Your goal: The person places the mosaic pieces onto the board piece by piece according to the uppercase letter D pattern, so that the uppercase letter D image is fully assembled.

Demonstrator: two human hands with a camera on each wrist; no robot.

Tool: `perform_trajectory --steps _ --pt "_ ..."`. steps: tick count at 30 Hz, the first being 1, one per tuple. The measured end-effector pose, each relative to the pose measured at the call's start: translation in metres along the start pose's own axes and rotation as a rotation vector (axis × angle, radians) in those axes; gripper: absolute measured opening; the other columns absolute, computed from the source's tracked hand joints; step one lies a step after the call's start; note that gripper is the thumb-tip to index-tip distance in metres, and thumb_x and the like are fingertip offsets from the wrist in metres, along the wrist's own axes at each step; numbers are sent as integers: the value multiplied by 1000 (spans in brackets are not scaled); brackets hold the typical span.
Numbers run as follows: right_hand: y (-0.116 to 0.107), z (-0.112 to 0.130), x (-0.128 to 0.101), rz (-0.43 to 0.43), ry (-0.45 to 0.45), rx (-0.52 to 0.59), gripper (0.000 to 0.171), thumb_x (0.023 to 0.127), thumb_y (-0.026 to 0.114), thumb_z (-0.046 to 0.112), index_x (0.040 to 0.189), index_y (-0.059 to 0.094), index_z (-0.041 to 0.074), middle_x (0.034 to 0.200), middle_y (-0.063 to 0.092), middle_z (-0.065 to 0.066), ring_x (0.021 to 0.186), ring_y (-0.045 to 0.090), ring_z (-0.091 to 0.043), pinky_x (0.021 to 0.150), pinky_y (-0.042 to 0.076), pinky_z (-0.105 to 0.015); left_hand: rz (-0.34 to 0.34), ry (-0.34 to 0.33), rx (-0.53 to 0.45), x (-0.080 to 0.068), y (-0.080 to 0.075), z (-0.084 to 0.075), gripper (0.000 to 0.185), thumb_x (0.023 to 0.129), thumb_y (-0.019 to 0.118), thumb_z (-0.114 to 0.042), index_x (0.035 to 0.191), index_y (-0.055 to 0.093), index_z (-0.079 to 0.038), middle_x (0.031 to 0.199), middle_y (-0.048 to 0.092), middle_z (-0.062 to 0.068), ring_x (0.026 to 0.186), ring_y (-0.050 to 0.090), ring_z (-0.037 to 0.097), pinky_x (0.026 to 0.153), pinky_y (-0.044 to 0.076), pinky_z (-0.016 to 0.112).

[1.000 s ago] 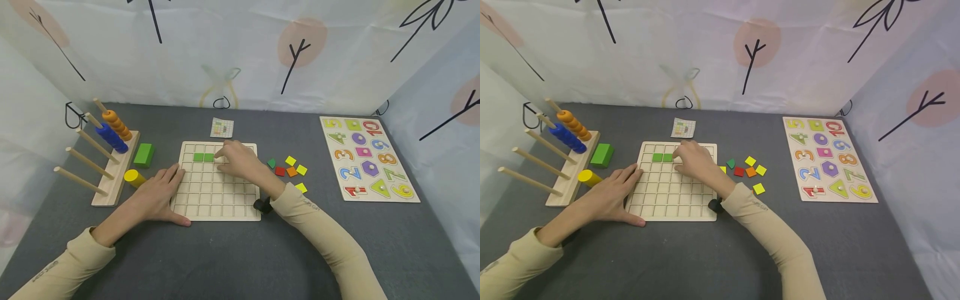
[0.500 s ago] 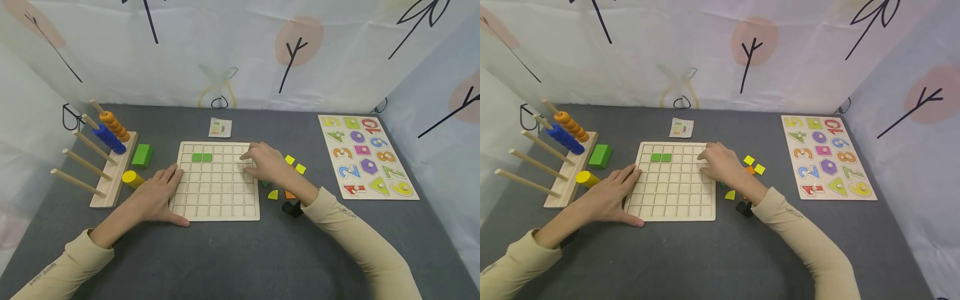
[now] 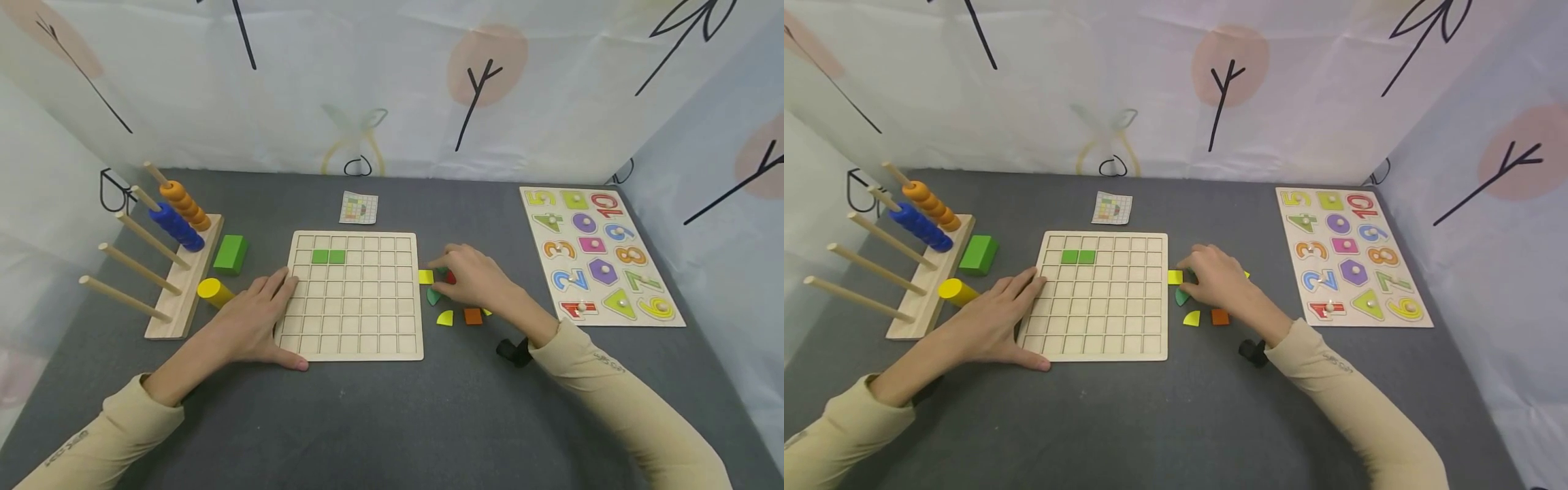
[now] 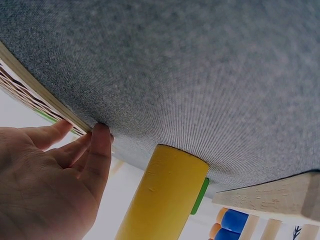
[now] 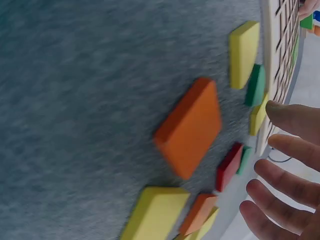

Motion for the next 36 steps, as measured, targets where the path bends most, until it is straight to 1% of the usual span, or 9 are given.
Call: perform_trajectory --steps 3,6,11,14,20,27,36 --pt "2 -4 -1 -15 -12 10 38 91 78 22 126 74 9 100 65 -11 71 46 -17 53 33 -24 1 1 -1 0 1 0 140 59 76 -86 155 33 7 160 31 35 139 43 52 104 47 63" --pt "4 -5 -1 -36 -33 29 37 90 79 20 124 74 7 97 66 -12 68 46 -17 53 33 -24 9 -4 -5 0 1 0 141 59 76 -86 155 32 7 160 30 35 140 42 52 104 47 63" --pt "6 0 2 -59 -64 60 36 90 79 18 122 74 3 90 65 -13 63 44 -14 54 33 -24 14 -7 -14 0 1 0 141 59 76 -86 156 31 6 161 29 34 141 41 52 104 47 64" --pt "7 2 4 -59 -68 64 35 91 78 18 122 74 2 92 67 -13 62 45 -13 54 34 -24 11 -5 -16 0 2 0 141 59 76 -86 156 31 6 161 29 34 141 41 52 105 46 63" --pt "8 3 7 -56 -61 73 34 91 78 16 121 74 1 103 71 -15 64 49 -14 55 36 -24 12 -8 -14 0 1 0 141 59 76 -86 156 31 6 161 30 35 141 41 52 106 46 63" --pt "10 5 9 -55 -74 84 34 90 78 15 121 74 -1 98 70 -15 68 50 -15 60 40 -25 11 -3 -12 -1 1 0 141 59 75 -88 155 32 6 161 30 35 140 42 52 104 47 63" --pt "10 8 11 -57 -87 81 34 89 78 11 119 74 -3 96 69 -14 71 49 -16 62 39 -25 18 -11 -10 -1 1 0 141 59 76 -86 156 32 6 161 29 34 140 42 52 106 46 63"
Point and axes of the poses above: each hand's wrist, its own x-axis towards the middle knuckle, its own y-axis out of the palm, z = x × y, the point moved 6 cm from there along x, towards the middle knuckle
